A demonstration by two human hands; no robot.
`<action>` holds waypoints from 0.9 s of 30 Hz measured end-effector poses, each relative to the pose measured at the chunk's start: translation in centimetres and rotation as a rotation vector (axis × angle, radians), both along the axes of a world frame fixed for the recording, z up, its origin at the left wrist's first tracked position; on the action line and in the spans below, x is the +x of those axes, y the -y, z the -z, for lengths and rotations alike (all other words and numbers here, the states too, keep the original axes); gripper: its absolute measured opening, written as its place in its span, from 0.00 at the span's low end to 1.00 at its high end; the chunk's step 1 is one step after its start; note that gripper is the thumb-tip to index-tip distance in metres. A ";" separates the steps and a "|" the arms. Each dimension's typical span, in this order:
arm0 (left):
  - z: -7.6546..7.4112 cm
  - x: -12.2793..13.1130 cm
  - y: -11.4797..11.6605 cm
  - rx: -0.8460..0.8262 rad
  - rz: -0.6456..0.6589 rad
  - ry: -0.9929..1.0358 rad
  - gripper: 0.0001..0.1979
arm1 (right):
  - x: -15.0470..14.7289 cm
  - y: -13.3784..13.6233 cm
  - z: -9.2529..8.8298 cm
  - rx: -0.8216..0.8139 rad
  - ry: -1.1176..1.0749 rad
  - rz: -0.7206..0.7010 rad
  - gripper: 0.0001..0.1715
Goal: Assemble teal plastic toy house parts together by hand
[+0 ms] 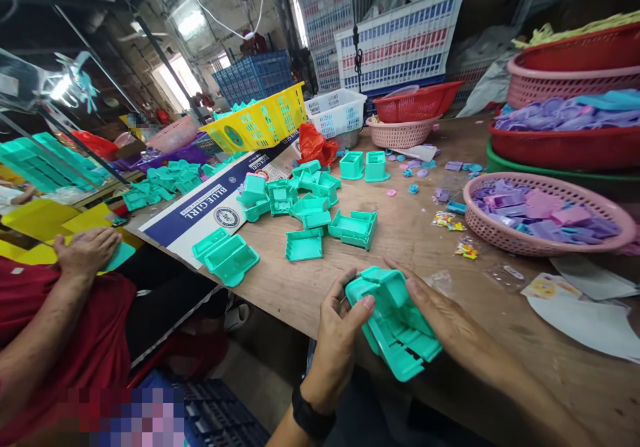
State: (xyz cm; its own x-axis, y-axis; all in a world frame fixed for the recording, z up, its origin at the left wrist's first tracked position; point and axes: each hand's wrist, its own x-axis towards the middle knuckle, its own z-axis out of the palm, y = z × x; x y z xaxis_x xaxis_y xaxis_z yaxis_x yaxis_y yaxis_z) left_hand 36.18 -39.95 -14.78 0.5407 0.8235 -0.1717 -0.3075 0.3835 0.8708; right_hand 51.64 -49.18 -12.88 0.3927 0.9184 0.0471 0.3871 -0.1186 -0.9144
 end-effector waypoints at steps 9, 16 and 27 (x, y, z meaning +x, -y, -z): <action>-0.1 0.1 0.6 -0.096 0.000 0.031 0.43 | -0.1 -0.3 0.1 0.055 0.066 0.052 0.39; -0.6 -0.2 0.6 -0.123 0.002 0.031 0.45 | -0.6 -0.3 0.7 -0.034 -0.126 -0.009 0.45; -1.1 0.1 0.7 -0.132 -0.068 0.072 0.42 | -1.1 -0.2 -0.5 -0.031 -0.238 0.066 0.44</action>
